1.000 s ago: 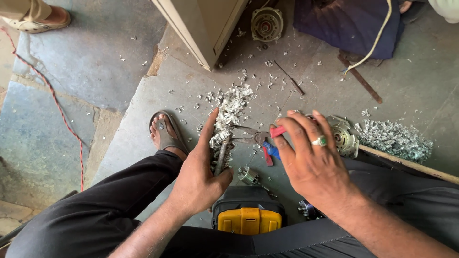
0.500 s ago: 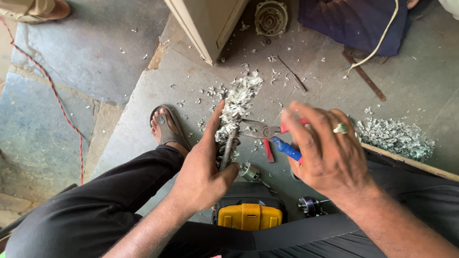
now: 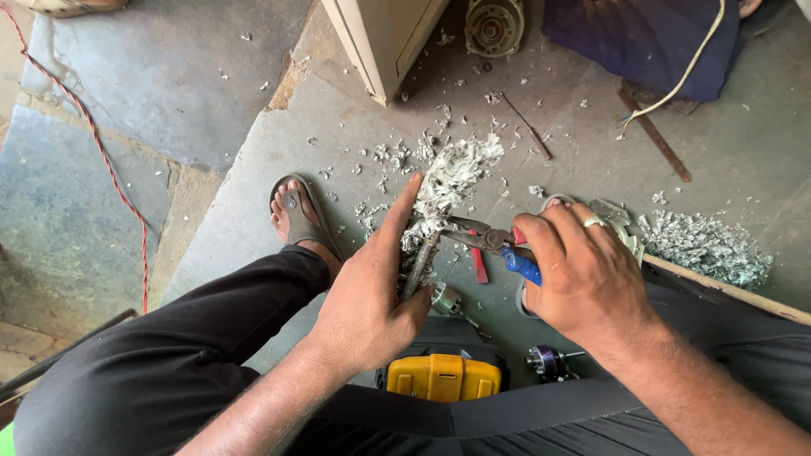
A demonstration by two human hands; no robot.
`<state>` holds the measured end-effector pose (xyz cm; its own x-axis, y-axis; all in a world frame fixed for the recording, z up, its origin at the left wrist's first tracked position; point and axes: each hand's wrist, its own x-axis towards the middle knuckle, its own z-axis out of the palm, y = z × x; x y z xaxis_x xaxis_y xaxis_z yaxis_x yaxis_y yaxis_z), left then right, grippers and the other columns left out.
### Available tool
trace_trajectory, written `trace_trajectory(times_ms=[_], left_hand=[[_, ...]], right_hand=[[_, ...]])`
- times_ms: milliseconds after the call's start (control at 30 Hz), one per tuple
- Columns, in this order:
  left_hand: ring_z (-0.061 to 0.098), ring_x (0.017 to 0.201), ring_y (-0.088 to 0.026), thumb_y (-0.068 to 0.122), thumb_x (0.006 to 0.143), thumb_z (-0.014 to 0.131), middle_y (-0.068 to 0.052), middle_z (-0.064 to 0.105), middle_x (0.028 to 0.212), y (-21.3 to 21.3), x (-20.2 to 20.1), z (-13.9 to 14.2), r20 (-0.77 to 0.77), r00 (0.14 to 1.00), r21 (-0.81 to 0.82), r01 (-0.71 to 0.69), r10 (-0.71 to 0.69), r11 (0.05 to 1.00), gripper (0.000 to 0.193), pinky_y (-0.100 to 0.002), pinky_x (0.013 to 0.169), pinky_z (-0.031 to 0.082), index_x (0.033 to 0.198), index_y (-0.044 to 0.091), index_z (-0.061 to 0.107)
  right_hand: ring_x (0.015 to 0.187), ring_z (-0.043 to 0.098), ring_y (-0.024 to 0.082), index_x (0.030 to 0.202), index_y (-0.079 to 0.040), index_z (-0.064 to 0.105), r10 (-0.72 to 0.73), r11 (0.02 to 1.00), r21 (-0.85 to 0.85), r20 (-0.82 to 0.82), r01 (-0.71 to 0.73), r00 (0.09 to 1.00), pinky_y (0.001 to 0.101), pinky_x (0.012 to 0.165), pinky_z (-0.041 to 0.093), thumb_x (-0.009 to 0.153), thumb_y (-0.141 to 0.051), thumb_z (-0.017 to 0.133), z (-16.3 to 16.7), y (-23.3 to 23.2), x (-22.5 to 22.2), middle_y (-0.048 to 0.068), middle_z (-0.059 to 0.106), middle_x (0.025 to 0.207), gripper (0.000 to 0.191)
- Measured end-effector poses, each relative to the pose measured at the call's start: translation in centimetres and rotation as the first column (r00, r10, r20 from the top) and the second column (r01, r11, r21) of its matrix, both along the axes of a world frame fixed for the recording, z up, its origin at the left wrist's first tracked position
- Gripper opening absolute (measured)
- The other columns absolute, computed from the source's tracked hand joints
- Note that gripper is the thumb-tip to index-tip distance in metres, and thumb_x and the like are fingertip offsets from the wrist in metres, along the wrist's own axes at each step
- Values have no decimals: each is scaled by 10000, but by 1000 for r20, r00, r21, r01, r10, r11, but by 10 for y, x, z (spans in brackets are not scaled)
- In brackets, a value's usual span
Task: The person sits on the floor and uses pliers to peel crumpled silver wrapping material off a metal rod, rotating the rod and working section by section while scraps fall to the floor. Near the end they set the rod down and pick up a phone.
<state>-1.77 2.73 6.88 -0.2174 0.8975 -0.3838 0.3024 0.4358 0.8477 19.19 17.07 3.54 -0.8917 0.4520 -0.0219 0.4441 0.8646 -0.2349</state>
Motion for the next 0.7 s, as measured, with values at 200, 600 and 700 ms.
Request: trace_trajectory(times_ms=[200, 600, 700], left_hand=[[484, 1401, -398, -21, 712, 643, -266, 505, 1487, -2, -1, -4, 5, 1000, -12, 3, -3, 1000, 1092, -461, 1162, 378, 1637, 174, 95], [502, 1433, -262, -58, 665, 630, -201, 489, 1545, -1, 3, -19, 206, 968, -46, -138, 145, 989, 1070, -381, 1186, 381, 1640, 123, 228], [655, 1216, -213, 5, 665, 709, -142, 585, 1363, 2, 1, -29, 183, 954, -332, -167, 237, 928, 1025, -337, 1038, 539, 1590, 169, 301]], right_hand=[[899, 726, 328, 1145, -45, 648, -121, 961, -252, -26, 111, 992, 425, 786, 599, 693, -2, 719, -11, -3, 2, 127, 685, 995, 460], [805, 756, 269, 1107, 0, 633, -150, 864, -485, 3, 133, 989, 375, 701, 612, 734, 8, 734, -38, -7, 8, 149, 734, 918, 387], [767, 750, 281, 1113, -1, 632, -175, 841, -511, 50, 176, 983, 395, 667, 596, 726, 24, 725, -41, -13, 5, 156, 738, 904, 399]])
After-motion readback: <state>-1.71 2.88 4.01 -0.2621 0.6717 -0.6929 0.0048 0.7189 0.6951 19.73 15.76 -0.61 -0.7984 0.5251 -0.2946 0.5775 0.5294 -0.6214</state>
